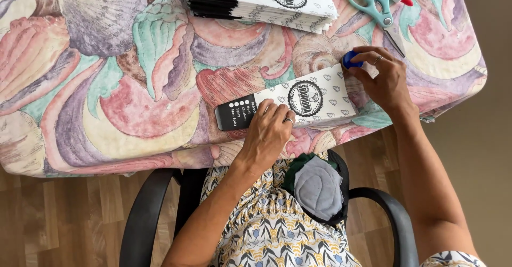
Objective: Folding and stacking printed paper sleeves for food packaging on a table.
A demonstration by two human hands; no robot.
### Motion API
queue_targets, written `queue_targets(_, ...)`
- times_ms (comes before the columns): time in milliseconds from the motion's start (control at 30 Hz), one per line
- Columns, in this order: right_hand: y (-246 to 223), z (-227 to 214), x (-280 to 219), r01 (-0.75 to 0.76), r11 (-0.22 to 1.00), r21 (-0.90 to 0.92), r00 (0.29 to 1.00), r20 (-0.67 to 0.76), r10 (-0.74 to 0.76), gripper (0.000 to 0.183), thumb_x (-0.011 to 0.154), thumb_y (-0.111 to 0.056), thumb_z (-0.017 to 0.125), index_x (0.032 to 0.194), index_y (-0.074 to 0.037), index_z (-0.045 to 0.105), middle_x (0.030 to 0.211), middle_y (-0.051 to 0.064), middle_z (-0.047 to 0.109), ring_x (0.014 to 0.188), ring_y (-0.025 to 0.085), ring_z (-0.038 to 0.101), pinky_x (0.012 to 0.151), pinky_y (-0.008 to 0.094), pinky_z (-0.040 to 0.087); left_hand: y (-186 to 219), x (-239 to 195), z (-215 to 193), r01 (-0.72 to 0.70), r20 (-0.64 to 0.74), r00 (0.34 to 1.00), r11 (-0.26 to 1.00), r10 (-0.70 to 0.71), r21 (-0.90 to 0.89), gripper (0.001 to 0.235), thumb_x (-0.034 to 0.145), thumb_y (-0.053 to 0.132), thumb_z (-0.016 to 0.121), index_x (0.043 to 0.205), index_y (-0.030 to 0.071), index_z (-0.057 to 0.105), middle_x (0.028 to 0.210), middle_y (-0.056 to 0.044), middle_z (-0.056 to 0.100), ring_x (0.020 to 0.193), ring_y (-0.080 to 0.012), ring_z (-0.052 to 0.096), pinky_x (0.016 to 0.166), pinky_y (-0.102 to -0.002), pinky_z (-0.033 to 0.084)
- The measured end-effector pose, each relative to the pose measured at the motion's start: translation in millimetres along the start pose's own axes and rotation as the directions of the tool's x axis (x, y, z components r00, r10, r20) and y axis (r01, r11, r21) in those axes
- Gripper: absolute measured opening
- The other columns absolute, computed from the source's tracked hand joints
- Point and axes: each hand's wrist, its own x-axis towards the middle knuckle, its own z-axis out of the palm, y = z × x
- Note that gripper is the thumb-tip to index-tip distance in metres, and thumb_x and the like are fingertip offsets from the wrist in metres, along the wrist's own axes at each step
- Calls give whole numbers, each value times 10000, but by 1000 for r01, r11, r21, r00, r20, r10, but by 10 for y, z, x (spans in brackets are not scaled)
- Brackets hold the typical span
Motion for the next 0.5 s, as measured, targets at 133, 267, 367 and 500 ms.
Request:
queue_targets(133,-54,-6,89,15,997,77,999,29,-17,249,920,-69,859,1138,-22,747,1168,190,705,1064,403,682,895,501,548,165,4,-100,0,53,999,994,-5,108,125,910,41,718,1014,-13,762,988,-235,736,924,-319,743,1043,-517,508)
queue_targets(267,-808,157,452,171,898,406,943,196,-268,233,874,-67,776,1095,6,769,1121,241,705,1018,408,684,941,503,532,455,-77,-187,0,63,998,908,-29,419,190,927,58,703,1070,-52,762,1074,-279,742,993,-381,746,1015,-540,553)
queue_targets(367,-999,572,633,232,796,559,894,199,-401,274,975,-242,684,1124,-28,765,1127,164,728,1026,373,681,939,469,535,468,-123,-61,10,-15,1000,901,-4,434,272,871,6,675,1108,-118,722,1132,-335,700,1060,-476,708,1009,-618,531)
queue_targets(500,-1425,985,960,245,652,717,829,194,-524,314,962,-278,688,1098,-6,766,1086,190,729,991,396,678,925,492,543,451,-181,198,78,-213,977,905,14,417,298,881,-96,481,1079,-185,684,1106,-363,657,1029,-525,672,1012,-636,518)
